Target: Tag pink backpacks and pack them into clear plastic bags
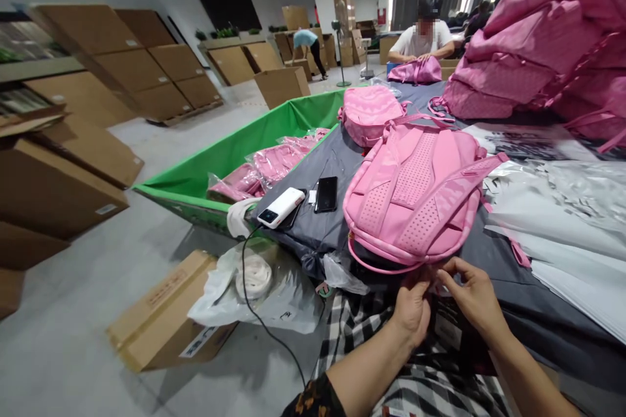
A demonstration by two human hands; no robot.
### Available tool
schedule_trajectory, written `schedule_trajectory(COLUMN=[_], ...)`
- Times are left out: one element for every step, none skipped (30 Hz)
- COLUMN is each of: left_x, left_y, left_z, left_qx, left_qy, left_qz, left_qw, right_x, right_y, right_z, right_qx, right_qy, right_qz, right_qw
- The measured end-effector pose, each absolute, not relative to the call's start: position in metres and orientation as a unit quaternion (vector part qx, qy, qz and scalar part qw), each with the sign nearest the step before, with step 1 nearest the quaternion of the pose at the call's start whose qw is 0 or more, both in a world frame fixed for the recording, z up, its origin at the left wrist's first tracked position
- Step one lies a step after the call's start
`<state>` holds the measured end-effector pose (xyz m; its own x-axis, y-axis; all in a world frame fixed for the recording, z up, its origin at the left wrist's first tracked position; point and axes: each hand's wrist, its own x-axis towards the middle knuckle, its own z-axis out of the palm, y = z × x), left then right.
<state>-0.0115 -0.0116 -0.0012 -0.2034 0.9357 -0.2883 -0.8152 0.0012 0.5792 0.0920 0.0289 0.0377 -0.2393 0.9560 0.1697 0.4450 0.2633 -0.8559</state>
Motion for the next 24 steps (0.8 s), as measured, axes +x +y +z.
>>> schedule_trajectory(left_x=[-0.010, -0.009, -0.009, -0.009, -0.010, -0.010, -0.011, -0.011, -0.012, -0.013, -0.013, -0.014, -0.015, -0.016, -0.017, -0.018, -0.020, -0.020, -0.021, -0.021, -0.020, -0.020, -0.020, -0.020], left_y=[-0.011, -0.011, -0.011, -0.011, -0.010, -0.010, -0.010, -0.010, -0.009, -0.010, -0.011, -0.012, -0.013, -0.014, -0.014, -0.014, -0.013, -0.012, -0.012, -0.012, -0.013, -0.014, -0.015, -0.016], left_z=[-0.002, -0.003, -0.004, -0.005, -0.005, -0.005, -0.006, -0.006, -0.007, -0.008, -0.010, -0.011, -0.013, -0.016, -0.018, -0.021, -0.023, -0.024, -0.024, -0.024, -0.023, -0.021, -0.020, -0.019], left_qx=[0.093, 0.099, 0.107, 0.116, 0.125, 0.135, 0.144, 0.155, 0.163, 0.167, 0.165, 0.157, 0.146, 0.134, 0.126, 0.127, 0.133, 0.142, 0.150, 0.156, 0.161, 0.166, 0.171, 0.177], left_qy=[0.328, 0.321, 0.315, 0.313, 0.312, 0.313, 0.315, 0.316, 0.323, 0.337, 0.358, 0.385, 0.413, 0.440, 0.461, 0.475, 0.482, 0.484, 0.483, 0.481, 0.480, 0.482, 0.485, 0.490], left_qz=[0.695, 0.691, 0.688, 0.686, 0.683, 0.680, 0.677, 0.673, 0.668, 0.662, 0.657, 0.653, 0.646, 0.639, 0.629, 0.617, 0.601, 0.585, 0.575, 0.569, 0.567, 0.570, 0.575, 0.578], left_qw=[0.633, 0.641, 0.645, 0.647, 0.649, 0.649, 0.649, 0.651, 0.651, 0.649, 0.642, 0.634, 0.625, 0.617, 0.612, 0.615, 0.624, 0.634, 0.643, 0.649, 0.649, 0.645, 0.636, 0.628], right_x=[0.093, 0.095, 0.096, 0.097, 0.098, 0.097, 0.096, 0.095, 0.093, 0.092, 0.093, 0.096, 0.102, 0.113, 0.129, 0.151, 0.177, 0.208, 0.241, 0.276, 0.310, 0.342, 0.370, 0.394], right_y=[0.031, 0.032, 0.034, 0.036, 0.038, 0.039, 0.040, 0.041, 0.040, 0.039, 0.037, 0.035, 0.033, 0.032, 0.031, 0.029, 0.027, 0.024, 0.020, 0.014, 0.009, 0.004, 0.002, 0.001], right_z=[0.040, 0.042, 0.043, 0.044, 0.044, 0.044, 0.043, 0.041, 0.038, 0.035, 0.031, 0.028, 0.024, 0.021, 0.020, 0.021, 0.025, 0.032, 0.041, 0.052, 0.063, 0.074, 0.083, 0.089], right_qx=[-0.494, -0.491, -0.490, -0.489, -0.488, -0.486, -0.484, -0.481, -0.479, -0.480, -0.483, -0.491, -0.505, -0.526, -0.551, -0.580, -0.612, -0.646, -0.680, -0.712, -0.740, -0.766, -0.790, -0.809], right_qy=[-0.706, -0.708, -0.711, -0.715, -0.720, -0.723, -0.723, -0.718, -0.709, -0.698, -0.685, -0.670, -0.656, -0.641, -0.624, -0.605, -0.583, -0.556, -0.526, -0.491, -0.453, -0.415, -0.378, -0.349], right_qz=[0.359, 0.363, 0.364, 0.364, 0.365, 0.367, 0.372, 0.380, 0.390, 0.398, 0.403, 0.401, 0.392, 0.374, 0.349, 0.320, 0.285, 0.244, 0.202, 0.156, 0.109, 0.068, 0.035, 0.013], right_qw=[0.360, 0.355, 0.349, 0.342, 0.333, 0.327, 0.325, 0.330, 0.339, 0.352, 0.368, 0.385, 0.401, 0.416, 0.430, 0.443, 0.453, 0.462, 0.469, 0.476, 0.484, 0.486, 0.482, 0.472])
